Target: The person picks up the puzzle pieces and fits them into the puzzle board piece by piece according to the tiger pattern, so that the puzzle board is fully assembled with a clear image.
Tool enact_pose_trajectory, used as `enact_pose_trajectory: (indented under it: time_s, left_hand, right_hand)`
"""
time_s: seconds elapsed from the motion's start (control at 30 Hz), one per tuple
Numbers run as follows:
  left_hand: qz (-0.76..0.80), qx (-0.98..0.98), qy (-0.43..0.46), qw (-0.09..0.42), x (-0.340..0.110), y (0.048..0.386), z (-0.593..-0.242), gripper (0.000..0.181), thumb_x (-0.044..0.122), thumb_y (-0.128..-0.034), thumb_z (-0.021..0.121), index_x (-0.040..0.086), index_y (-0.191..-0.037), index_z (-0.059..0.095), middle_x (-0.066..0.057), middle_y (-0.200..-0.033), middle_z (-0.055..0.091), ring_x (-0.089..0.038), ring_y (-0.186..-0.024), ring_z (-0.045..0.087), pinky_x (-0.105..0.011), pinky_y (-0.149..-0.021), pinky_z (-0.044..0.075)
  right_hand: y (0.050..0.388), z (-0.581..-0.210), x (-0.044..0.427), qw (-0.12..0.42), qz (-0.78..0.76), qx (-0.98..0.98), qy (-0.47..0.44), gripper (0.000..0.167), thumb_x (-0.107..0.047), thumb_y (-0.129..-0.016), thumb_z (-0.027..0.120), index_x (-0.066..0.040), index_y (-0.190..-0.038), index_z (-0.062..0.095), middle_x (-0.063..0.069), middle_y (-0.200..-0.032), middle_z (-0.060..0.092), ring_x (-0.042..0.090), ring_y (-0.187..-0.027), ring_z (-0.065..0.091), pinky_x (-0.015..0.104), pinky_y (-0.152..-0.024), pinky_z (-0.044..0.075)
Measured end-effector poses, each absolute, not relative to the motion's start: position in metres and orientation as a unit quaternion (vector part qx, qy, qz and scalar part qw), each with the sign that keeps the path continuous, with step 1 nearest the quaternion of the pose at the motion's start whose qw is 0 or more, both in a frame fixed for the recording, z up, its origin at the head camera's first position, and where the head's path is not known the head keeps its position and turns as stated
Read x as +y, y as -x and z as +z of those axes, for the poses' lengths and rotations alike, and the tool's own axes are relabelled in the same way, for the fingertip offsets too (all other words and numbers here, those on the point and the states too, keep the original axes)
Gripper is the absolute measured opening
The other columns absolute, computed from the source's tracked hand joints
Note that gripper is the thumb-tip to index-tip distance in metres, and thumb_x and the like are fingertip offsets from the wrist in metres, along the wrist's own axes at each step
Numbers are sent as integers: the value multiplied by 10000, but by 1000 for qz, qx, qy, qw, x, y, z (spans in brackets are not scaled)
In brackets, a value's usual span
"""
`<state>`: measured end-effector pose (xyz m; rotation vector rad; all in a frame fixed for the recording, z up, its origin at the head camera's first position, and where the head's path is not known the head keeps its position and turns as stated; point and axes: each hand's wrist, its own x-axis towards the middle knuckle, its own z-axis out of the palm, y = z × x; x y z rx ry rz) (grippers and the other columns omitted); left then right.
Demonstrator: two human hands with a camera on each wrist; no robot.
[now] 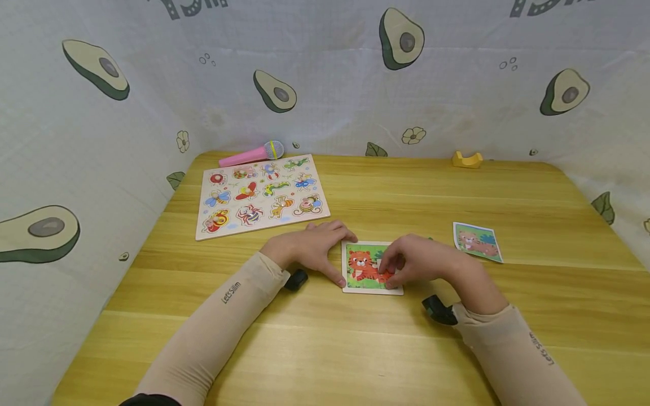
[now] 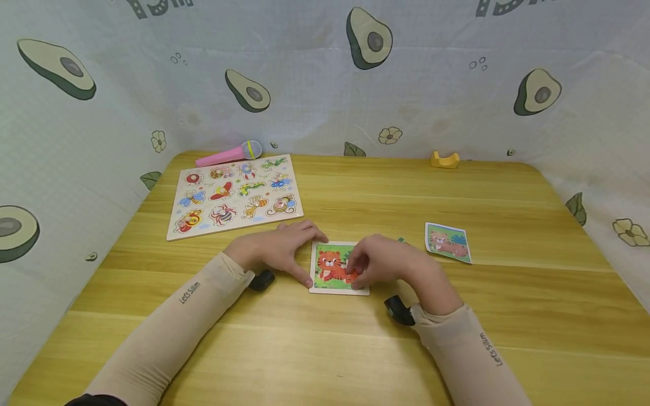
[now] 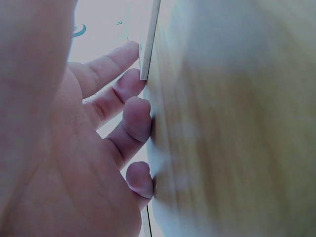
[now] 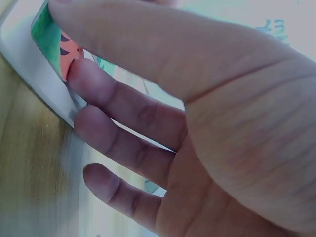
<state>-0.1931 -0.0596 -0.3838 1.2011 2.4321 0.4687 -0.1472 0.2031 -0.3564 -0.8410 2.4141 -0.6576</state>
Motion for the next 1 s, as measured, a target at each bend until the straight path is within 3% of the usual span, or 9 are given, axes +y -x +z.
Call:
enact_pose_trajectory:
  time_s: [0.5,0.8,1.0]
  left_hand:
    - [172,867,-424,198,-60,194,-386,919,635,-731,820,215,-1463,457,70,-1415,407,-81,-1339,323,-511,-1083,241]
    - [168,867,-427,196,-61,195,-385,919,642,-734,814,215,-1464,454,69,-1410,407,-81,-1331,334,-481,-1054,259]
    - [169,865,-429,199,-60,193,-384,921,641,-737,812,212,-1467,449,59,-1411,410,-89,-1325,340,-486,-1048,258]
  right_hand:
    - [145,-355,201,246,-228,893,300,127,-154,-812,859,-159,-923,798,-87,-856,667,104,-724,565,279,-663,508]
    - [143,-351,198,241,-220,896,300,130,-144,-807,862,-150,-918,795,-84,-861,674,99,-729,560,279,-674,509]
    - [142,-350,195,245,-208,903,286,99,-152,-805,863,-181,-819,770,-94,-779,653,109,-694,551,294,-663,501]
